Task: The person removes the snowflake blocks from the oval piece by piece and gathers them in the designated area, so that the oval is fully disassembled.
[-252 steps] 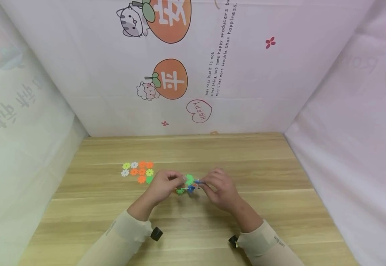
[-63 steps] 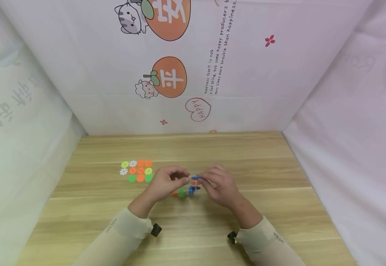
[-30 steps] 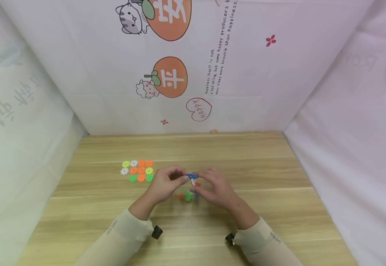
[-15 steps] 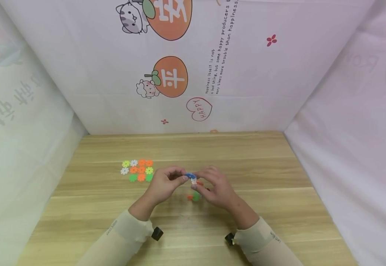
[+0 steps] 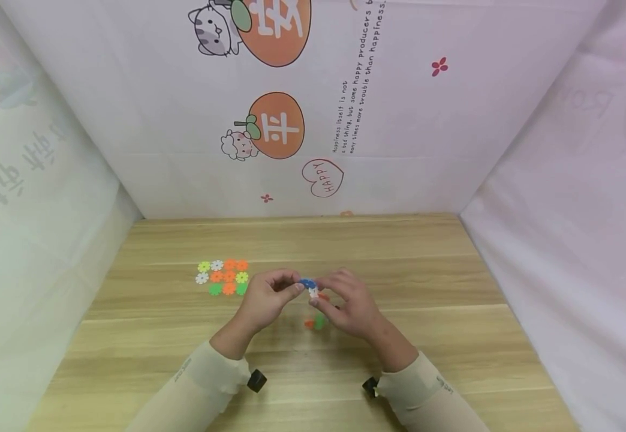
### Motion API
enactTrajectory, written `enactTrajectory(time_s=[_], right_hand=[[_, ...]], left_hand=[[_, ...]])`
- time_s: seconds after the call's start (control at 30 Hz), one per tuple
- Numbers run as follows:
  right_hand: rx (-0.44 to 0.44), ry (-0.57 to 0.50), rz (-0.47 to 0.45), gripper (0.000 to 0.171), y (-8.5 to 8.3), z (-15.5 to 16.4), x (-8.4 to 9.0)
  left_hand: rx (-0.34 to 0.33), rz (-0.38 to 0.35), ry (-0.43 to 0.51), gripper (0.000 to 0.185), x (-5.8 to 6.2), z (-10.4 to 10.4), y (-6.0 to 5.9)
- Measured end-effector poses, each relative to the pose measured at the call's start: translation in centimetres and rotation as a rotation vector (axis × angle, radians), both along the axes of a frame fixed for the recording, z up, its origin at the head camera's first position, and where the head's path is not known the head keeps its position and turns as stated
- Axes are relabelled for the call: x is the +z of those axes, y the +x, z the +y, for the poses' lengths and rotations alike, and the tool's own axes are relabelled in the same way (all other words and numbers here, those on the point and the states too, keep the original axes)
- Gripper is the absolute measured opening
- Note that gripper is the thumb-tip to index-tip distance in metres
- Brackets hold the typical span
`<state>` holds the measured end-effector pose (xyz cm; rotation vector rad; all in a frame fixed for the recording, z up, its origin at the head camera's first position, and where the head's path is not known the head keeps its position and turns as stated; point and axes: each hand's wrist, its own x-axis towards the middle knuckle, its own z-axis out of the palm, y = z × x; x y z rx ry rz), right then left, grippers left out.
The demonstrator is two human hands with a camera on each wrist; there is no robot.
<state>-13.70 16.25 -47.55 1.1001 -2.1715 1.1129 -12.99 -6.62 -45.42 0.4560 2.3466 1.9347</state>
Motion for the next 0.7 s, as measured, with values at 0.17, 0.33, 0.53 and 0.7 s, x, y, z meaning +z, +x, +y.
enactTrajectory(time_s=[0.17,0.33,0.53,0.7], right_hand=[[0.006,-0.001,-0.015,0.024,-0.1,0.6,-0.7],[-0.016,-0.045,-0.024,0.027,-0.1,1.9,-1.5],[-0.020,-0.047,-0.014,0.026,-0.3,2.3,-1.4],[-0.024,-0.040,-0.003,0.026,-0.2,2.1,-1.1]], left_hand=[[0.068,-0.022,0.050,0.009,0.7,-1.1,-0.4],[0.152,0.059,0.092,0.008,1.9,-3.2,-1.4],[0.165,0.001,0.093,0.017,1.6,-4.8,-1.7],[0.216,-0.059,0.072,0.024,0.8,-5.6,-1.7]])
